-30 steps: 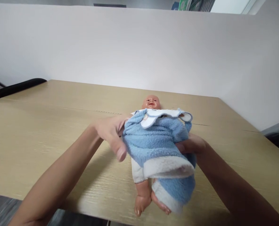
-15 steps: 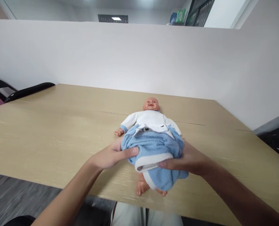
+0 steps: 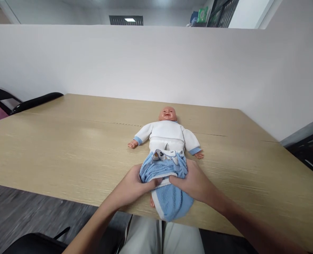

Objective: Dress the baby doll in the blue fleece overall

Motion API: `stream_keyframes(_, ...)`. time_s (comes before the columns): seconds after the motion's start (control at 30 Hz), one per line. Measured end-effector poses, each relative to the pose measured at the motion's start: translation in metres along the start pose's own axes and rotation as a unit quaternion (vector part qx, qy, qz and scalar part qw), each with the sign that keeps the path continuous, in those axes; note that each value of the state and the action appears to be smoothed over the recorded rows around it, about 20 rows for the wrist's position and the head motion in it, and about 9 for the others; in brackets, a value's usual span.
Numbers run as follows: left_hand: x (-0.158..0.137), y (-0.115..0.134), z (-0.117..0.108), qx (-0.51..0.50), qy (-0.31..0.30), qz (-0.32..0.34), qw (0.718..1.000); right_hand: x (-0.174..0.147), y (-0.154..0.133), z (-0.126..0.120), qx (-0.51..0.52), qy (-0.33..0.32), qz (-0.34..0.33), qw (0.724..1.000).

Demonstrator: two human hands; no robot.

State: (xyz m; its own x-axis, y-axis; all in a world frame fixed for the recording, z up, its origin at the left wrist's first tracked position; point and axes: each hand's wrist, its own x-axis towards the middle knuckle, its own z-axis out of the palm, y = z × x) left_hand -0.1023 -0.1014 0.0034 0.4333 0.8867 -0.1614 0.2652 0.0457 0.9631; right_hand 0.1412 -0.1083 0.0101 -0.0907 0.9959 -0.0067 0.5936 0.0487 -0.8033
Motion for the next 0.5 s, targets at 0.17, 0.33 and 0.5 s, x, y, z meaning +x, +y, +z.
stream_keyframes(0.17, 0.014, -0.009, 0.001, 0.056, 0.044, 0.031, 0.997, 0.016, 0.013, 0.006, -0.013, -0.015, 0.0, 1.0)
stream_keyframes(0.33, 0.036, -0.015, -0.001, 0.058, 0.045, 0.056, 0.996, 0.033, 0.023, 0.009, -0.001, -0.021, 0.012, 1.0)
stream_keyframes(0.5, 0.057, -0.014, -0.007, 0.1, 0.044, 0.055, 0.992, 0.049, 0.027, 0.008, 0.009, -0.013, 0.001, 1.0)
